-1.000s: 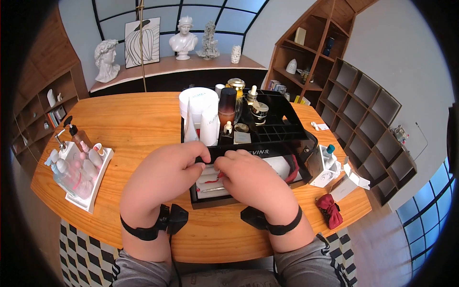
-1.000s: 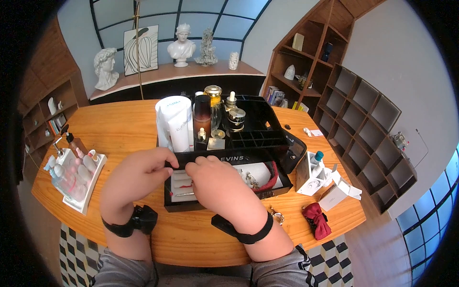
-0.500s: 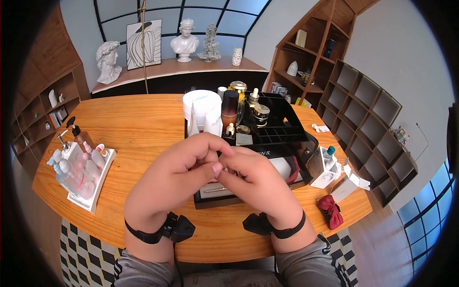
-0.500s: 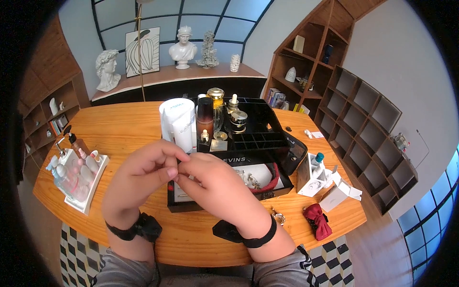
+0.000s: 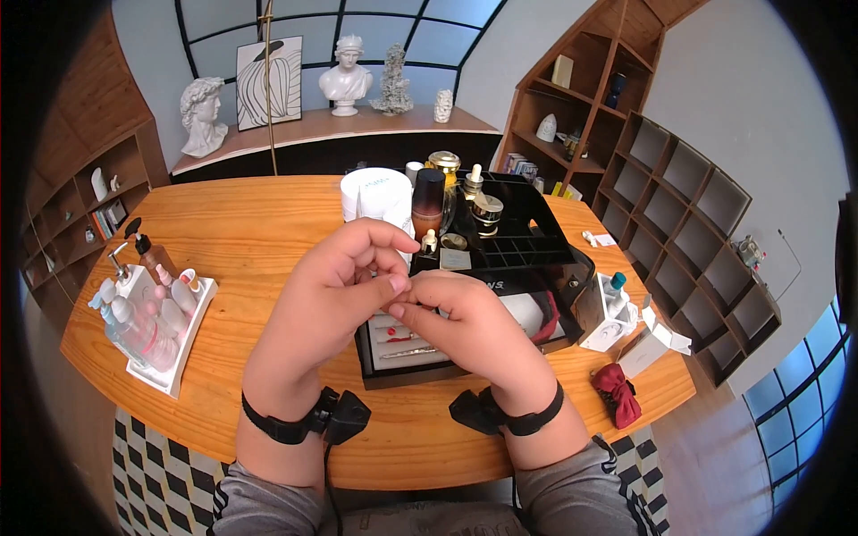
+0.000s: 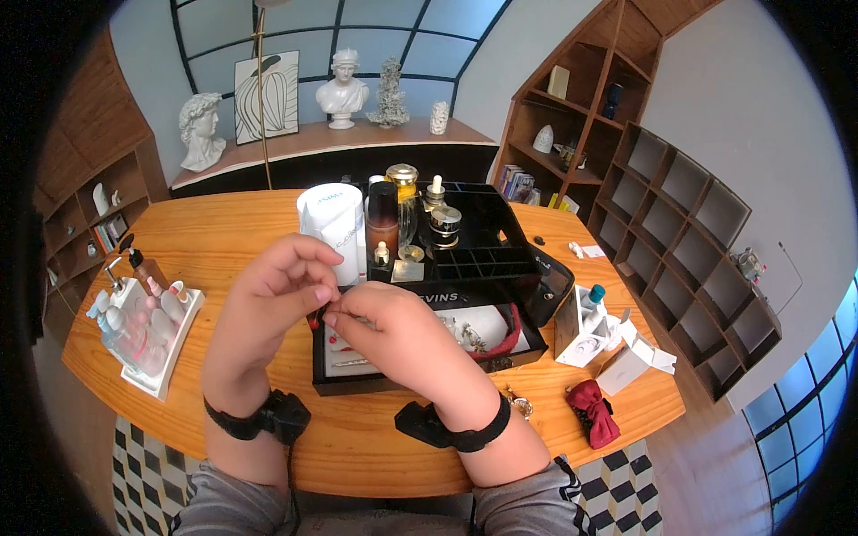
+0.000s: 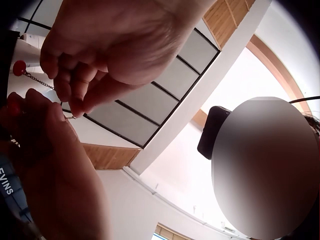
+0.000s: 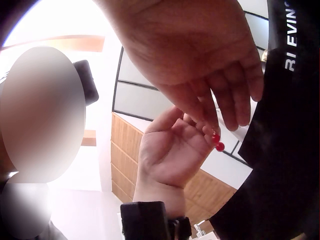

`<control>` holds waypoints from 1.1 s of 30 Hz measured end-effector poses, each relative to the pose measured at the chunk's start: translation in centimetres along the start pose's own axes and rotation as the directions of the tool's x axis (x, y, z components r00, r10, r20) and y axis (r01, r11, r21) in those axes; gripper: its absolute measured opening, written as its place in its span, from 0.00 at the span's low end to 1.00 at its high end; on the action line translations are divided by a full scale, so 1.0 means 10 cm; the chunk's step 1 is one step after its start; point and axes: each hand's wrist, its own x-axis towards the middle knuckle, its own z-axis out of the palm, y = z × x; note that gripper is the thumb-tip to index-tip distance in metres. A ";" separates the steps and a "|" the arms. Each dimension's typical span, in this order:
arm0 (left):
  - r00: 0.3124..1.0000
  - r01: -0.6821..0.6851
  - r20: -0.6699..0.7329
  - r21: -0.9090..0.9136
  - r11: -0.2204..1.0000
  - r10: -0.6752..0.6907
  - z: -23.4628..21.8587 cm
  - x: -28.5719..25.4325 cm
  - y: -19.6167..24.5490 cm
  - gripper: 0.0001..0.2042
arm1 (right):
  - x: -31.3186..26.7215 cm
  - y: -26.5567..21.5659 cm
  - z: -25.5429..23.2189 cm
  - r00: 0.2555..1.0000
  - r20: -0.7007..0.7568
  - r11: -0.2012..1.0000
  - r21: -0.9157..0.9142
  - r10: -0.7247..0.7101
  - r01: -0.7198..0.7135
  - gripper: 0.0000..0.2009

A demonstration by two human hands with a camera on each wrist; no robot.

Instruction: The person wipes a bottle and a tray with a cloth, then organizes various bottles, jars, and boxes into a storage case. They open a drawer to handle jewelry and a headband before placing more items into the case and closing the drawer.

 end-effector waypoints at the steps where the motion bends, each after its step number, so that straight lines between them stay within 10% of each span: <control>1: 1.000 -0.020 -0.006 -0.010 1.000 0.020 0.01 0.00 -0.01 0.12 | 0.00 0.00 0.00 1.000 -0.005 0.999 0.029 0.030 -0.029 0.07; 9: 0.998 -0.049 -0.046 -0.075 0.996 0.045 0.09 0.02 0.00 0.11 | 0.04 0.11 0.16 0.989 0.069 0.725 0.674 0.133 -0.145 0.16; 18: 0.983 -0.073 -0.162 0.120 0.990 0.092 0.09 0.04 -0.07 0.08 | 0.07 0.10 0.12 0.945 0.223 0.425 0.851 0.239 -0.309 0.15; 27: 0.935 -0.066 -0.126 0.858 0.510 0.332 0.06 -0.03 -0.05 0.05 | 0.02 0.20 -0.07 0.981 0.021 0.938 0.291 0.193 -0.190 0.06; 33: 0.980 -0.079 0.009 0.933 0.351 0.199 0.07 -0.02 -0.13 0.02 | 0.01 0.23 0.01 0.991 0.038 0.962 -0.249 0.126 -0.113 0.06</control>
